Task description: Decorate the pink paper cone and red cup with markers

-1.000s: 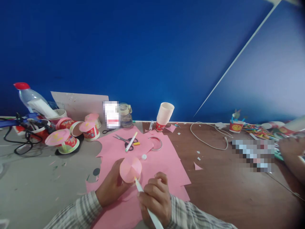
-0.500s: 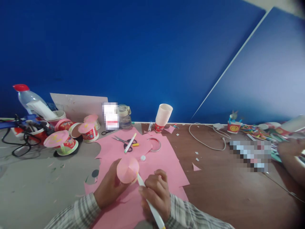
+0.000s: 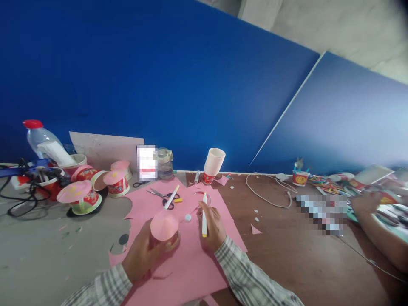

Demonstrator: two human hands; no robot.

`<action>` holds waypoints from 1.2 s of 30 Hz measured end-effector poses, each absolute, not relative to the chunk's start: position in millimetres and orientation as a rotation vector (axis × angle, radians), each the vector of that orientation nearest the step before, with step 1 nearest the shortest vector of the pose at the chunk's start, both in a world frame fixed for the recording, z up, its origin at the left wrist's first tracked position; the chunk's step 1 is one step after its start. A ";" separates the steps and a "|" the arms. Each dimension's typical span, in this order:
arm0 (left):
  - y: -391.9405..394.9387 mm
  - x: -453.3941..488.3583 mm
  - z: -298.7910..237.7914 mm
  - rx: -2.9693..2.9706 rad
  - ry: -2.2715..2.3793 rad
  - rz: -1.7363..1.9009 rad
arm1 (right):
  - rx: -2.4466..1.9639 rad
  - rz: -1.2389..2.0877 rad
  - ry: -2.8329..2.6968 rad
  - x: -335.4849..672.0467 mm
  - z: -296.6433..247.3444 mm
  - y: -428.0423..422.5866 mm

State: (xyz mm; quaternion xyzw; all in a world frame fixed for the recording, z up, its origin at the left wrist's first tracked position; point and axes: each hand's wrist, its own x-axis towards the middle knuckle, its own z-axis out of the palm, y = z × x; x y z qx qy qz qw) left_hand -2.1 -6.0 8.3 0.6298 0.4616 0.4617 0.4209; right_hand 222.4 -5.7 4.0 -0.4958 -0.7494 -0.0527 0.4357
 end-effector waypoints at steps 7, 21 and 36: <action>-6.6 0.5 5.9 1.563 1.117 1.109 | -1.260 0.001 -2.044 226.1 6.9 33.4; -6.0 0.5 7.7 1.541 1.119 1.075 | -1.216 0.010 -2.261 210.6 -11.9 19.4; -0.9 -3.5 10.9 1.228 0.892 1.105 | -1.196 0.173 -1.912 215.0 -14.3 12.8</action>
